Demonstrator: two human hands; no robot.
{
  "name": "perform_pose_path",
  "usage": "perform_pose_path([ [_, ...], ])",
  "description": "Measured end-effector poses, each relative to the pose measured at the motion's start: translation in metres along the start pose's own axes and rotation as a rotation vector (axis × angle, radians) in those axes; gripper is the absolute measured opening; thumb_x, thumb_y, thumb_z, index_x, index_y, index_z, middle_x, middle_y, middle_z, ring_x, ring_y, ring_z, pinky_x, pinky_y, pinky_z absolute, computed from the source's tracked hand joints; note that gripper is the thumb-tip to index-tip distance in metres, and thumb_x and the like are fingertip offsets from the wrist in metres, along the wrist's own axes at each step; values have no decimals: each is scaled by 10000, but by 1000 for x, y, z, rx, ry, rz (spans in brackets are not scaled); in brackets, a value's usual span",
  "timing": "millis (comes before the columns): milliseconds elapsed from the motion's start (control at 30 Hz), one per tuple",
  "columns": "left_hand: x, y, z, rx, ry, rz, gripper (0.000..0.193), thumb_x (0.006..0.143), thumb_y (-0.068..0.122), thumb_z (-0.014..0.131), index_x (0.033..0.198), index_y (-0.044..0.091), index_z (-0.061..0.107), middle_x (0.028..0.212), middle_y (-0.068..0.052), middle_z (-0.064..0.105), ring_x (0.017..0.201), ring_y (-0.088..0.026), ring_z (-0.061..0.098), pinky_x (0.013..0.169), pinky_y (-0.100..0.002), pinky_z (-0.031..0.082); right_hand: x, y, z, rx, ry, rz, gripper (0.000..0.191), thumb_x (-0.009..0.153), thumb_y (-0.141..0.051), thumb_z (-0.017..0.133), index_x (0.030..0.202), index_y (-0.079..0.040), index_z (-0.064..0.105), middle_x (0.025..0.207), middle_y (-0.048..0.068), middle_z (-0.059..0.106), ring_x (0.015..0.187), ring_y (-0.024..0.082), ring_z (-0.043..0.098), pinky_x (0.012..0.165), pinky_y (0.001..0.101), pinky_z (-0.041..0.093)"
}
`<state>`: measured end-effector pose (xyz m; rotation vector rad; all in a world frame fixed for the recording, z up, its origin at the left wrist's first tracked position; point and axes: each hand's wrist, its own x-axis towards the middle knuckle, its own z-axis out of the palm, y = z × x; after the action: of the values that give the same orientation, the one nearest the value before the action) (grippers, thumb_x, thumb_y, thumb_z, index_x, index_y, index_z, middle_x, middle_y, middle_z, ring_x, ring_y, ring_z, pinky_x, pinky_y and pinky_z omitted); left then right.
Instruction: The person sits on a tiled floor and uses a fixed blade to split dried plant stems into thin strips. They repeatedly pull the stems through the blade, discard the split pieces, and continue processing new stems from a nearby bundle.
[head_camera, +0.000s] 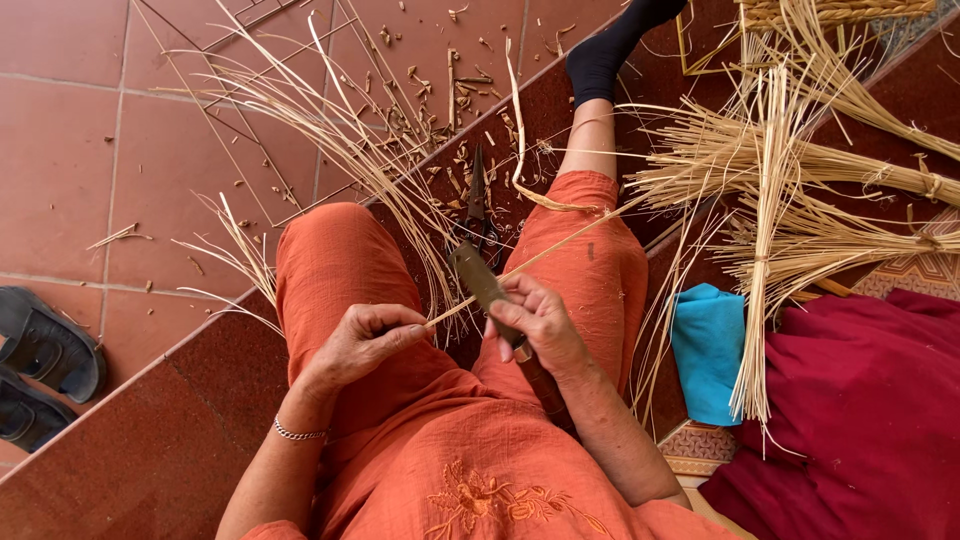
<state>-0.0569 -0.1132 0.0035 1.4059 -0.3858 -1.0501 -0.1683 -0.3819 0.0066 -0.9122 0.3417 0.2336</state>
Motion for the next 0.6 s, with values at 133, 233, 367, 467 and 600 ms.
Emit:
perform_pose_path([
  [133,-11,0,-3,26,-7,-24,210,966,158,715,1082,10,808,898,-28,778,798,-62,658,702,-235,559,1,-4,-17,90,57,-69,180,1004,-75,649,1125,32,569,805,168,726,516,164,669,430,251,539],
  [233,-21,0,-5,50,21,-34,214,938,148,726,1082,11,805,906,-36,793,797,-75,685,710,-246,581,0,-5,-26,150,72,-112,178,997,-81,655,1125,14,575,799,171,725,508,167,667,418,247,527],
  [367,-41,4,-18,108,70,-20,212,927,160,715,1058,22,808,908,-45,823,819,-97,749,734,-259,634,2,-20,-41,216,174,-149,130,1007,-47,655,1090,-15,560,830,173,713,542,194,671,436,276,527],
  [467,-51,8,-25,159,100,5,208,924,166,715,1048,30,812,903,-56,831,816,-110,765,726,-264,647,1,-28,-45,131,211,-210,135,992,-69,656,1092,-45,569,799,155,712,503,190,669,405,253,500],
  [600,-53,21,-22,469,261,-37,168,899,173,722,998,71,812,876,-30,821,749,-115,752,644,-281,606,0,-25,-35,88,235,-207,152,1002,-86,657,1106,-42,555,796,162,712,514,183,670,374,232,460],
])
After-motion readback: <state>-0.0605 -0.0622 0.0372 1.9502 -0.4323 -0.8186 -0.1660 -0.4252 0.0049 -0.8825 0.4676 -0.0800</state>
